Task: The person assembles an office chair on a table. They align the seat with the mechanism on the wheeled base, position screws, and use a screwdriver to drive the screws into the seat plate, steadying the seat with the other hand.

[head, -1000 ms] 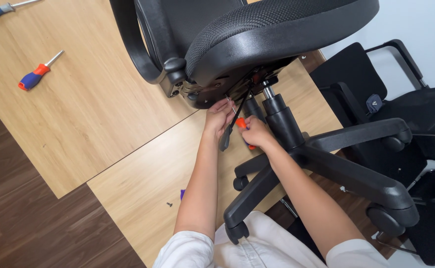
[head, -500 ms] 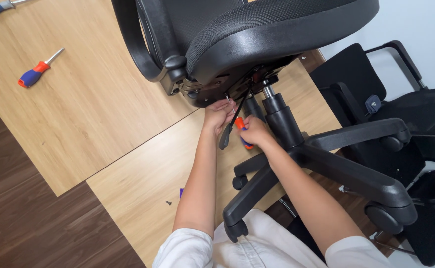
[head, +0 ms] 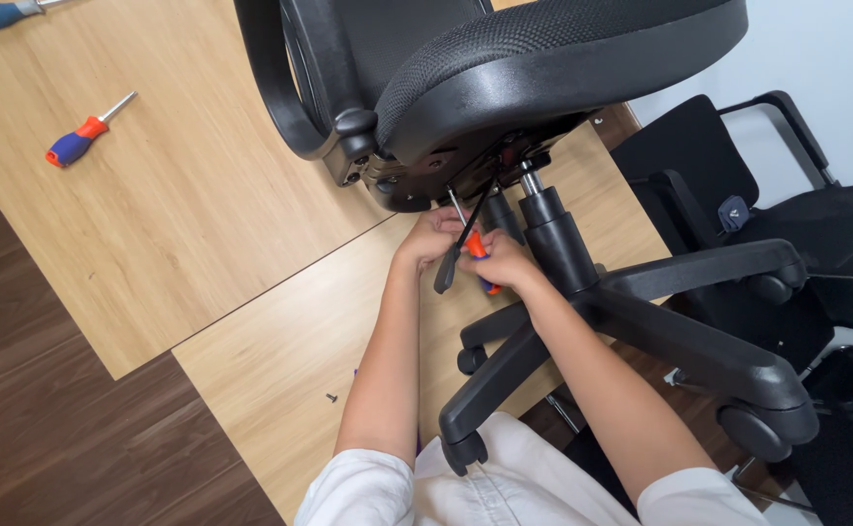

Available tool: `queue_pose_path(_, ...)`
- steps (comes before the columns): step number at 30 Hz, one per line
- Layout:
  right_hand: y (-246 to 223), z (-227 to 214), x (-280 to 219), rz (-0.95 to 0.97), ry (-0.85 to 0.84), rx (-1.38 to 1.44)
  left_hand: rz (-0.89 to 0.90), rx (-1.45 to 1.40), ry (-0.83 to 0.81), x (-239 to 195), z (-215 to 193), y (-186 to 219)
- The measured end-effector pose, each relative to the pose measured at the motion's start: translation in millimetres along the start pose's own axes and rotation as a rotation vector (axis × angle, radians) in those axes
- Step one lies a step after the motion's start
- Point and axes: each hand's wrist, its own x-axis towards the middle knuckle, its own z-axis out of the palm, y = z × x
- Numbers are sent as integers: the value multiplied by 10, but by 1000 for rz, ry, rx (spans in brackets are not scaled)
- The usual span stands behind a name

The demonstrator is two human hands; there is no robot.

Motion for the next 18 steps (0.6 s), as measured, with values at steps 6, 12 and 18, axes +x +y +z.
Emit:
queue_pose_path(6, 161, 34, 126, 1, 44, 41, -4, 6, -41, 146, -75, -289)
queue_pose_path(12, 841, 276, 715, -8, -141, 395, 22, 0, -125, -158, 47, -137)
queue_pose_path(18, 58, 17, -1, 28, 5, -43, 18, 36, 50, -259, 150, -18)
